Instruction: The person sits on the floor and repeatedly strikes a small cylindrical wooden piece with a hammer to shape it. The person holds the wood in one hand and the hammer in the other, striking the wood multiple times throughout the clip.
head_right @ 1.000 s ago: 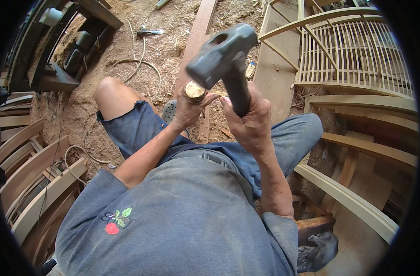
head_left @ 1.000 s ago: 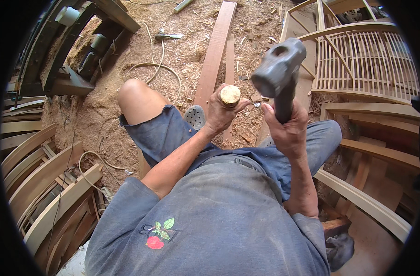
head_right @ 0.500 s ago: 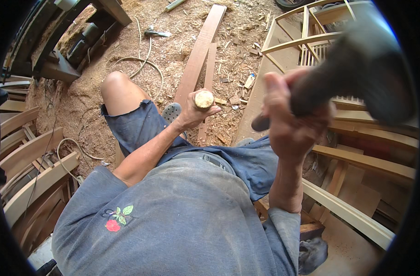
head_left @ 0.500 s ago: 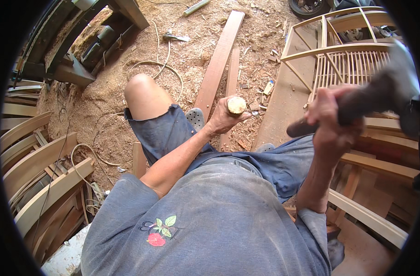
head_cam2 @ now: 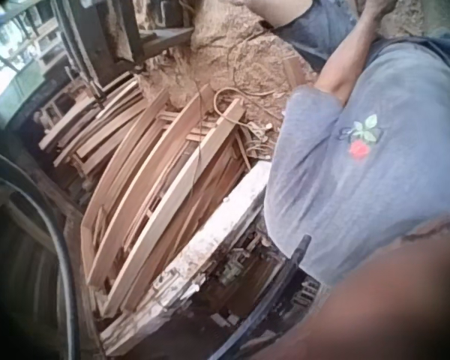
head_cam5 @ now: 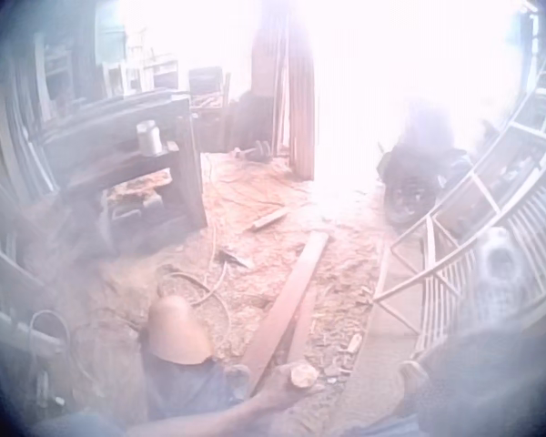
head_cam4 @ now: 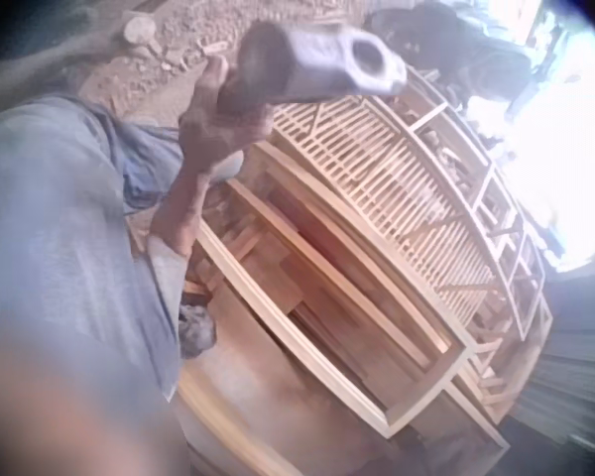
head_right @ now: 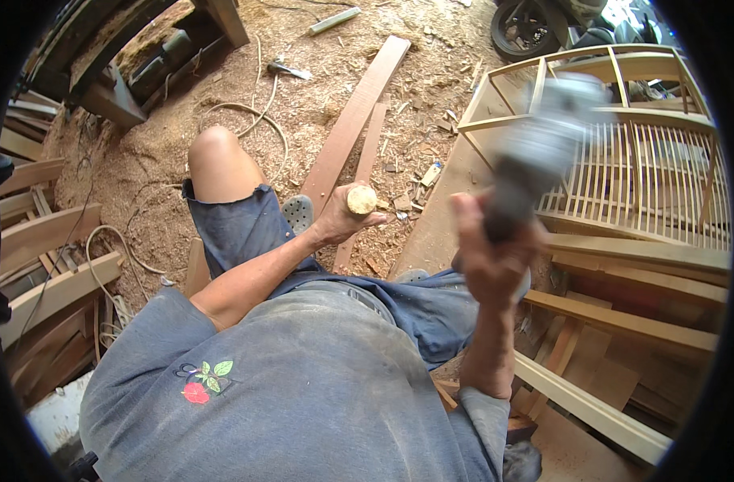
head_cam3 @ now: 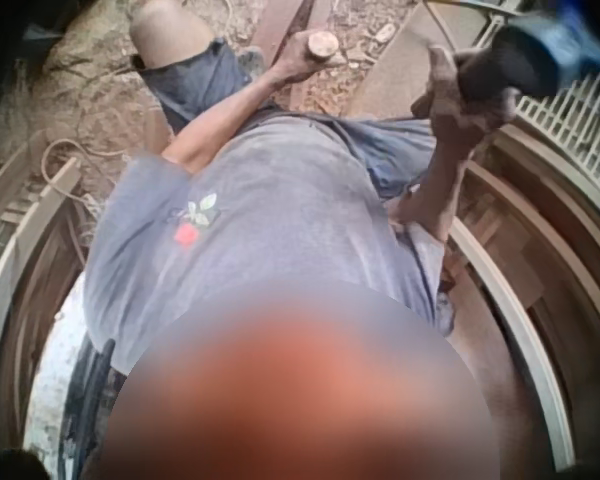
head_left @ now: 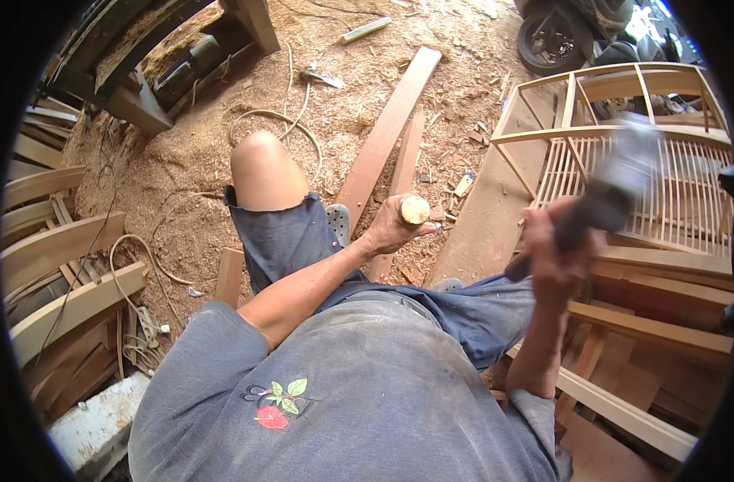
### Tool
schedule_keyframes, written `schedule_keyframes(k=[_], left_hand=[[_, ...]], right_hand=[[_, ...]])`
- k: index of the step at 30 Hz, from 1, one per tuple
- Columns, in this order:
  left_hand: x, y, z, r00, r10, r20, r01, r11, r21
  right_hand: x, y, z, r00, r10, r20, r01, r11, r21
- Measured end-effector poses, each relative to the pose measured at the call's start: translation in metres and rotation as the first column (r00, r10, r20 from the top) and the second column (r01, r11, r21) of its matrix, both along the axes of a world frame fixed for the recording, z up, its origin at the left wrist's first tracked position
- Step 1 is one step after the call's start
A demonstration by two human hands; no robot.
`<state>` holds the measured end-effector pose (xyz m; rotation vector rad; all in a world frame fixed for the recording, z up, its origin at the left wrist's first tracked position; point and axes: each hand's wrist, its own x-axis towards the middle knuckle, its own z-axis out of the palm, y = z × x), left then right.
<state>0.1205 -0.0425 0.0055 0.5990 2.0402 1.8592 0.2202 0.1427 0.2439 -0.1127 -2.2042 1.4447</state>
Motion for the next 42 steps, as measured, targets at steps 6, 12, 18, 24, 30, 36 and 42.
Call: schedule_keyframes(k=[6, 12, 18, 24, 30, 36, 42], left_hand=[[0.006, -0.004, -0.014, 0.997, 0.003, -0.083, 0.002, 0.998, 0.060], [-0.021, 0.009, -0.002, 0.990, 0.011, -0.138, -0.003, 0.998, 0.061], [-0.025, 0.018, 0.020, 0.991, 0.128, 0.033, -0.129, 0.991, 0.034], [0.018, -0.007, 0.046, 0.993, -0.049, -0.108, 0.044, 0.998, -0.051], [-0.043, -0.009, 0.110, 0.983, 0.059, -0.174, -0.019, 0.974, 0.225], [-0.045, -0.002, 0.060, 0.970, 0.245, 0.013, -0.243, 0.952, 0.187], [-0.042, -0.008, 0.004, 0.950, 0.307, -0.063, -0.293, 0.941, 0.169]], right_hand=[[-0.009, -0.027, -0.036, 0.933, 0.100, -0.345, -0.013, 0.969, 0.246], [0.004, -0.012, -0.152, 0.861, 0.032, 0.508, -0.196, 0.942, 0.272], [0.006, 0.010, -0.175, 0.825, 0.177, 0.538, 0.099, 0.890, -0.444], [0.028, 0.022, -0.256, 0.673, 0.149, 0.725, 0.523, 0.598, -0.608], [0.033, 0.039, -0.296, 0.654, 0.334, 0.679, 0.702, 0.067, -0.709], [0.031, 0.036, -0.293, 0.689, 0.272, 0.672, 0.662, 0.141, -0.736], [0.032, 0.033, -0.296, 0.680, 0.298, 0.670, 0.666, 0.132, -0.734]])
